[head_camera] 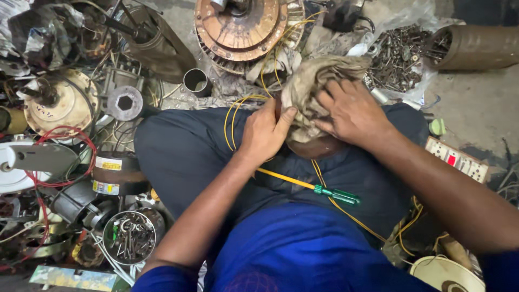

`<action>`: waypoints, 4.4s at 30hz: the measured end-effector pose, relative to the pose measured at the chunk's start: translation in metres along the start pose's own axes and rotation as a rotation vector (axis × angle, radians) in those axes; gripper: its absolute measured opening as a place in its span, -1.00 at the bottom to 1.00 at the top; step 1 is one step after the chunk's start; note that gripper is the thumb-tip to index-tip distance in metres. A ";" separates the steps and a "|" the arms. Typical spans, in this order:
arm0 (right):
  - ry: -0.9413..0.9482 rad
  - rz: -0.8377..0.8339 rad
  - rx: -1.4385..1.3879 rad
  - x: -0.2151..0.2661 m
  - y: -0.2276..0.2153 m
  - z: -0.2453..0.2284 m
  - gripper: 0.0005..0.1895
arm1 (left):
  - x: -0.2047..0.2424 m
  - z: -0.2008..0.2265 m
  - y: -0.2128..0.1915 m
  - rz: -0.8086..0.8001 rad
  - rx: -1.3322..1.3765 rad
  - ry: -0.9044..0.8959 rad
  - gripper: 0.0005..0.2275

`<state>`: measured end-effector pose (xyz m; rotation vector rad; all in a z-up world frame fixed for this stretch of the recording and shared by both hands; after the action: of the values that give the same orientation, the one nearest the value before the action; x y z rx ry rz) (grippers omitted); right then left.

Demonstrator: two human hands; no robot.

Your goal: The person sits on the floor and uses a screwdriver to manipulate a yellow wire on a copper motor rotor. They then pick up a metal plate, wipe it with a cloth, and place it onto the rotor assembly, adjusting the components by hand.

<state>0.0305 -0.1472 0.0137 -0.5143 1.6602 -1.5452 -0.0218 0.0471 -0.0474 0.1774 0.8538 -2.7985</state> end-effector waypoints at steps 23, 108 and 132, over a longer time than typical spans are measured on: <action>0.318 -0.179 -0.634 -0.048 -0.067 -0.016 -0.36 | 0.009 0.013 -0.247 0.762 -0.298 -0.037 -0.89; 0.546 0.664 -1.630 -0.275 0.042 0.109 -0.50 | -0.236 -0.169 -0.014 0.663 0.602 -0.317 -0.48; 0.771 0.752 -1.387 -0.276 0.070 0.099 -0.76 | -0.181 -0.106 -0.043 0.643 0.525 -0.496 -0.52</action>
<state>0.2879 0.0085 0.0272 0.1504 2.9107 0.2085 0.1495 0.1717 -0.0801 -0.1421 -0.0668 -2.2244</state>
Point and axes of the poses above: each hand's wrist, its own x-axis away from the middle knuckle, its own y-axis out of the palm, z = x × y, the point moved 3 cm from there along -x, towards the middle knuckle, and after that the axes turned 7 degrees about z, right-handed, at the moved point
